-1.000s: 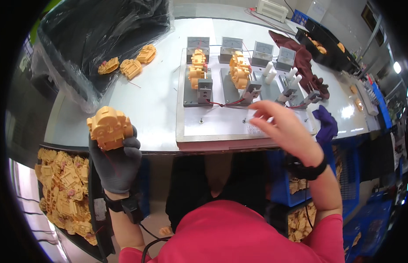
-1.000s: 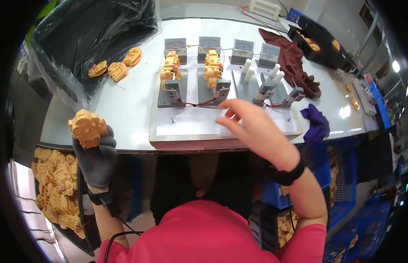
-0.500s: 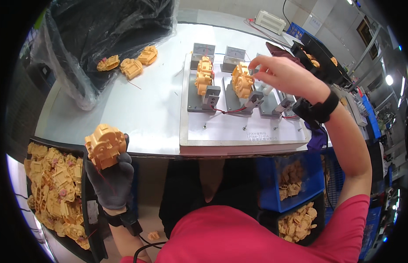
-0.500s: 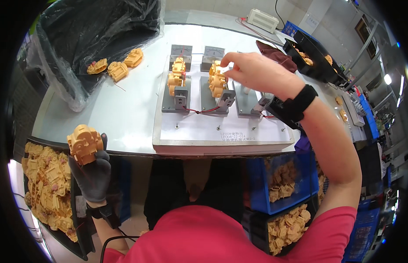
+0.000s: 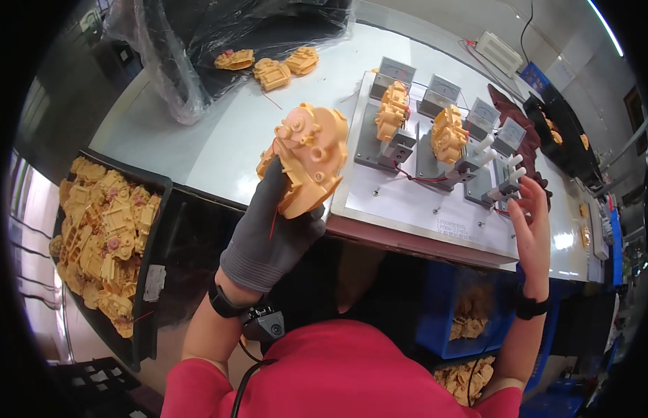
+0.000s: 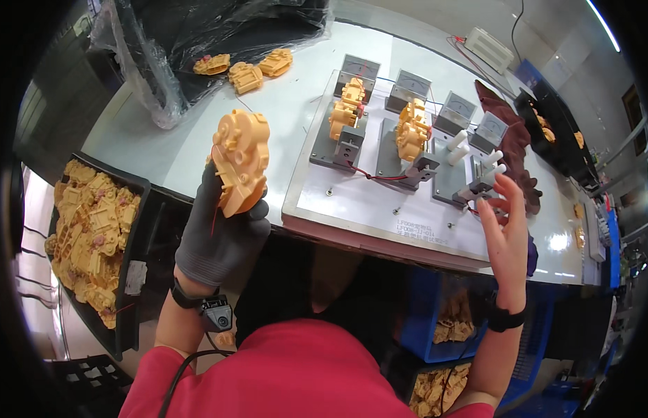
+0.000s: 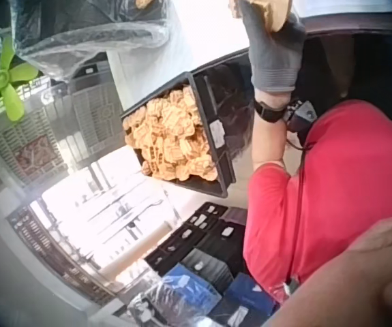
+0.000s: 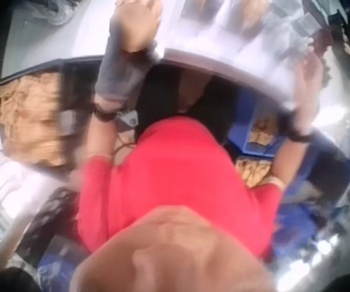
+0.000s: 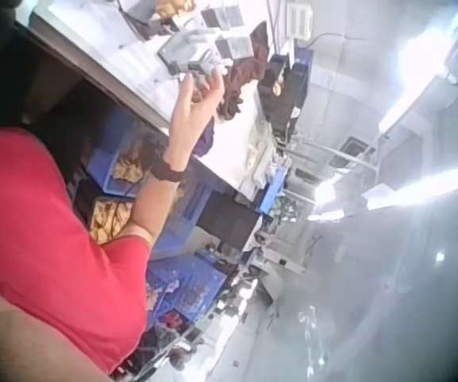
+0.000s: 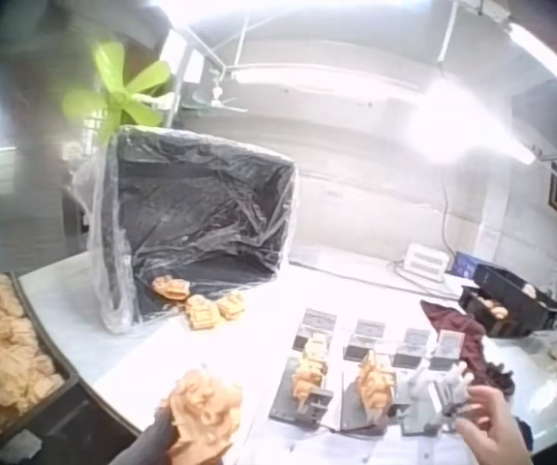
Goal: The person repeatedly picks up yellow plastic mold halves from a tray and places them into metal clamps on a white board. They connect red wires to the clamps and adjust the setup. The person continues this cycle of picking, placing, and wiring throughout the clip.
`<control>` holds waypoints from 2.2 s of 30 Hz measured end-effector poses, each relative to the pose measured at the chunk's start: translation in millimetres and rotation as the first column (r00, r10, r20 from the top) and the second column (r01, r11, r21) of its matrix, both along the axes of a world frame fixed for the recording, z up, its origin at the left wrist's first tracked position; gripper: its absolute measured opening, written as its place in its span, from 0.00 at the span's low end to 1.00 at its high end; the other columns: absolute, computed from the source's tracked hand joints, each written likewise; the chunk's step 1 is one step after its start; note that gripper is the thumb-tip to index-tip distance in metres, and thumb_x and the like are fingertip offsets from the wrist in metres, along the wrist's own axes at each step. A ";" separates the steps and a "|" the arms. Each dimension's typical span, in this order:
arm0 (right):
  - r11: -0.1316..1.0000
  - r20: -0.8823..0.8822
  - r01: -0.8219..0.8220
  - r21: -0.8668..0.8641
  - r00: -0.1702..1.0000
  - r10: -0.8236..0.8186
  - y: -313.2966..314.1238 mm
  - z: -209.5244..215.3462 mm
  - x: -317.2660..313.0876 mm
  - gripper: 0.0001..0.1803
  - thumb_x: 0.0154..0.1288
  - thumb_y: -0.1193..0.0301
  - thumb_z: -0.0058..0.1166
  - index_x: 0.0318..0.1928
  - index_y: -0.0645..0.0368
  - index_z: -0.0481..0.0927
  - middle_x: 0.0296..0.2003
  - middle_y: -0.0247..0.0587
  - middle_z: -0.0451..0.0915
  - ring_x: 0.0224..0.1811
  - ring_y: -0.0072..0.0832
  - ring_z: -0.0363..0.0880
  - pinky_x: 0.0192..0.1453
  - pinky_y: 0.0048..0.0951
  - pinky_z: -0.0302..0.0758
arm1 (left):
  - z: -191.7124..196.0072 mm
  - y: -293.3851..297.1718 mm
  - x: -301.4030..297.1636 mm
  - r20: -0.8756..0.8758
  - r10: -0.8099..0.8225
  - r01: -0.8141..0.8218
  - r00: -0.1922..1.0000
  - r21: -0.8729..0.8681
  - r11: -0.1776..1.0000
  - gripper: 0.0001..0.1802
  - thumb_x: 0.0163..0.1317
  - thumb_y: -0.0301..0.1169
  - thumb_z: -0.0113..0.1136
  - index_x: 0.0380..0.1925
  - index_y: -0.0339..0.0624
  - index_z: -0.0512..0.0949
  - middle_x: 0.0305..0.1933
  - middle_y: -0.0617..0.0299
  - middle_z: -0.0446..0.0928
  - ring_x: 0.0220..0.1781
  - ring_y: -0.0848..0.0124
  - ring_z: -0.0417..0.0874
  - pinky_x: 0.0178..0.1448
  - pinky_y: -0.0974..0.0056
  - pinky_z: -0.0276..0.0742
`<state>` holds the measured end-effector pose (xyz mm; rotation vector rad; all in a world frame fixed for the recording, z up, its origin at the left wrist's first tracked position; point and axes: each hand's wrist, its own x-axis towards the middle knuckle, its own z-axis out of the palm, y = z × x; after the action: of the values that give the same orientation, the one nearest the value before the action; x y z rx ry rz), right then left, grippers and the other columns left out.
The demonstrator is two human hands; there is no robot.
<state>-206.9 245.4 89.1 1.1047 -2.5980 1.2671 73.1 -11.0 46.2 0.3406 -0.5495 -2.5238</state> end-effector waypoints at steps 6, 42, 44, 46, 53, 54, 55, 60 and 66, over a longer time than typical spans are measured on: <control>0.949 0.344 0.016 -0.315 0.934 0.099 -2.6 -47.5 5.2 0.31 0.73 0.71 0.53 0.72 0.60 0.58 0.59 0.46 0.69 0.57 0.27 0.72 0.60 0.28 0.69 | -4.0 -11.3 12.3 -0.033 0.083 -0.082 0.996 0.025 0.996 0.24 0.71 0.44 0.59 0.61 0.46 0.71 0.51 0.61 0.76 0.45 0.70 0.76 0.46 0.65 0.74; 0.846 0.372 0.040 -0.532 0.908 0.191 -1.6 -66.6 -4.0 0.22 0.77 0.70 0.48 0.68 0.56 0.68 0.52 0.32 0.77 0.54 0.18 0.76 0.54 0.19 0.68 | -14.9 -41.8 32.0 -0.271 -0.195 0.073 0.943 -0.401 0.913 0.36 0.59 0.42 0.70 0.66 0.50 0.66 0.71 0.53 0.63 0.76 0.46 0.58 0.72 0.51 0.69; 0.841 0.372 0.032 -0.540 0.906 0.204 -1.3 -66.9 -4.6 0.22 0.77 0.70 0.47 0.68 0.56 0.67 0.52 0.32 0.77 0.54 0.18 0.76 0.54 0.19 0.68 | -9.0 -35.5 31.4 -0.274 -0.151 0.050 0.950 -0.342 0.938 0.43 0.55 0.55 0.68 0.66 0.49 0.65 0.71 0.52 0.62 0.76 0.45 0.58 0.72 0.50 0.69; 0.841 0.369 0.027 -0.541 0.906 0.209 0.0 -68.1 -6.2 0.22 0.77 0.70 0.47 0.68 0.56 0.67 0.52 0.32 0.77 0.54 0.18 0.76 0.54 0.19 0.67 | -1.4 -30.9 34.2 -0.117 0.007 -0.024 0.993 -0.142 0.990 0.55 0.44 0.73 0.67 0.67 0.52 0.67 0.73 0.47 0.57 0.78 0.37 0.50 0.65 0.52 0.79; 0.847 0.380 -0.019 -0.530 0.888 0.258 0.4 -65.1 -7.7 0.22 0.77 0.70 0.47 0.68 0.55 0.67 0.53 0.36 0.78 0.55 0.21 0.77 0.55 0.21 0.67 | 30.3 -30.0 10.8 -0.178 0.109 -0.122 0.978 -0.063 0.991 0.47 0.63 0.62 0.55 0.72 0.43 0.55 0.75 0.42 0.51 0.78 0.36 0.48 0.66 0.45 0.78; 0.852 0.373 -0.037 -0.522 0.889 0.267 0.0 -64.0 -7.6 0.22 0.77 0.70 0.47 0.68 0.55 0.67 0.52 0.37 0.78 0.55 0.22 0.77 0.56 0.21 0.67 | 32.6 -32.5 10.4 -0.172 0.125 -0.136 0.977 -0.058 0.989 0.47 0.64 0.61 0.55 0.73 0.43 0.55 0.76 0.42 0.50 0.78 0.36 0.48 0.66 0.45 0.78; 0.850 0.373 -0.039 -0.526 0.887 0.272 0.3 -63.8 -7.2 0.22 0.77 0.71 0.47 0.68 0.54 0.67 0.52 0.38 0.78 0.55 0.22 0.77 0.56 0.22 0.67 | 34.3 -37.1 8.6 -0.166 0.139 -0.150 0.976 -0.053 0.987 0.47 0.64 0.60 0.56 0.73 0.42 0.54 0.76 0.42 0.50 0.78 0.36 0.48 0.66 0.45 0.78; 0.849 0.371 -0.047 -0.526 0.886 0.279 0.5 -60.9 -3.4 0.23 0.76 0.71 0.48 0.68 0.53 0.67 0.53 0.39 0.79 0.56 0.24 0.78 0.57 0.22 0.67 | 37.1 -46.8 6.8 -0.143 0.211 -0.234 0.967 -0.168 0.958 0.45 0.65 0.50 0.59 0.73 0.39 0.53 0.77 0.40 0.50 0.78 0.38 0.49 0.77 0.34 0.55; 0.852 0.413 -0.013 -0.523 0.871 0.267 0.9 -58.0 -2.8 0.23 0.74 0.72 0.50 0.68 0.53 0.67 0.52 0.38 0.79 0.55 0.24 0.78 0.56 0.23 0.68 | 55.9 -57.2 -5.7 -0.005 0.242 -0.227 0.970 -0.372 0.900 0.39 0.65 0.41 0.60 0.70 0.36 0.58 0.73 0.40 0.59 0.76 0.42 0.57 0.78 0.34 0.50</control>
<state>-209.7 246.3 31.1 0.9868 -2.2249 2.3467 67.3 -68.2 102.1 0.2962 -0.9261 -2.1283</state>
